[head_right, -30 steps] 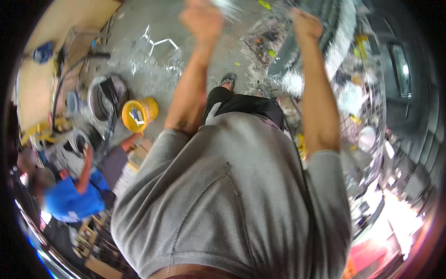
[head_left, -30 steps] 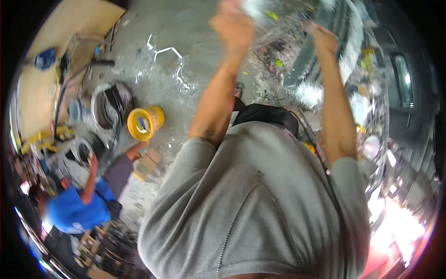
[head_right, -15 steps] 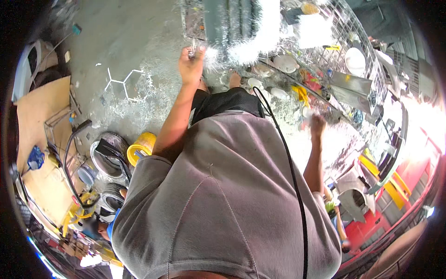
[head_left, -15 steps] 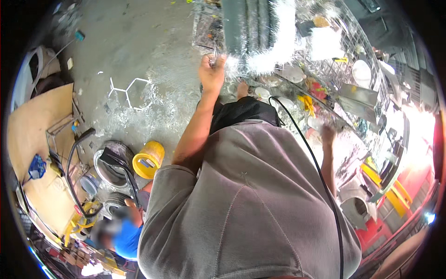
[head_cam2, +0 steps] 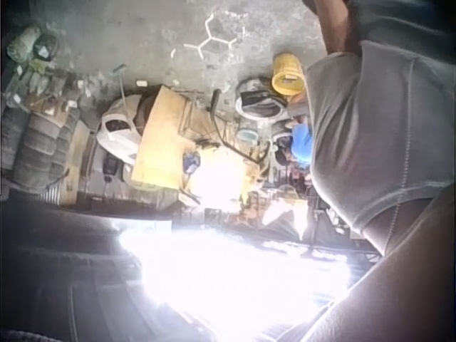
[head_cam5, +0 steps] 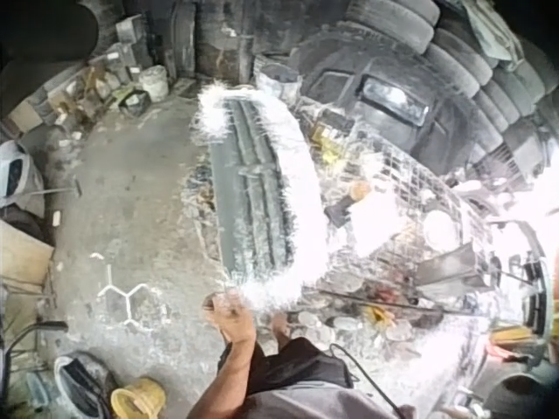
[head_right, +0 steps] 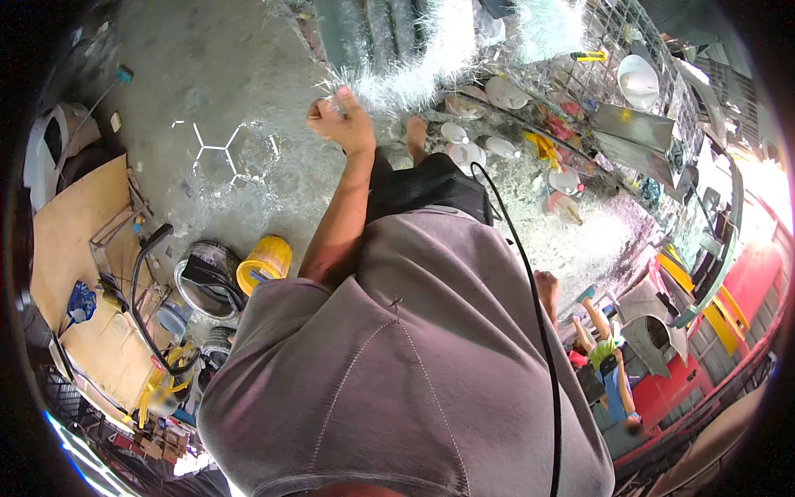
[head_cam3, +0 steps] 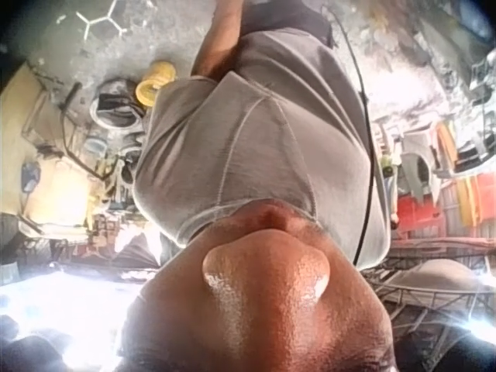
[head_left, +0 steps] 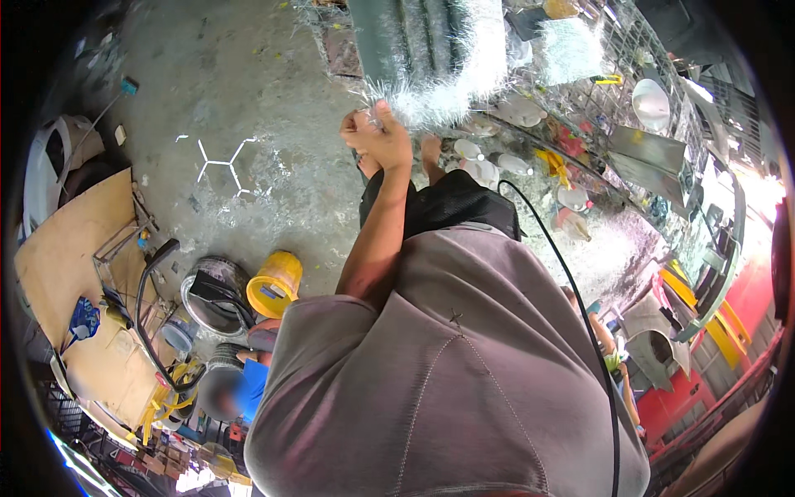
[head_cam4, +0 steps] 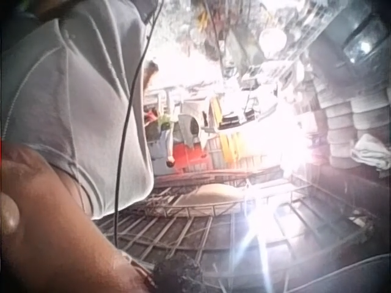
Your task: Repairing a car component by applying fiberglass sheets and resin.
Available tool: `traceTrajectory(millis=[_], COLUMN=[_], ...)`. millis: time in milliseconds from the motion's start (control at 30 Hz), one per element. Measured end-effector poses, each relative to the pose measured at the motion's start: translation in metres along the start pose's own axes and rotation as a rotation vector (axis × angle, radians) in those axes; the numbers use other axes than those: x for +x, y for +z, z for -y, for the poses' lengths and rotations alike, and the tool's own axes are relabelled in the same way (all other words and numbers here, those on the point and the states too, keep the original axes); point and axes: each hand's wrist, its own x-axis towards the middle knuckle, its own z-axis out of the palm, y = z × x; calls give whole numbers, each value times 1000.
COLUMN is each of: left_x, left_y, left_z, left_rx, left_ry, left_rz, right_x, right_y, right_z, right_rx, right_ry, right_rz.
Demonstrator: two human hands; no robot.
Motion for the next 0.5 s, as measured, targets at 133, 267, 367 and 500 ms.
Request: traceTrajectory(millis=[133,267,367,500], left_x=[-4,-9,-3,20], left_y=[9,11,-6,-51], left_z=[8,14,27,46], left_rx=[114,82,-160,-501], left_ry=[200,203,137,-186], left_rz=[-111,-171,-27,313], right_x=[55,127,144,142], right_y=[-37,-67,-85,-100], right_z=[-3,-10,4,32], right_rx=[224,436,102,94], right_ry=[-130,-180,-173,-178], right_rz=[-23,-36,-137,-67])
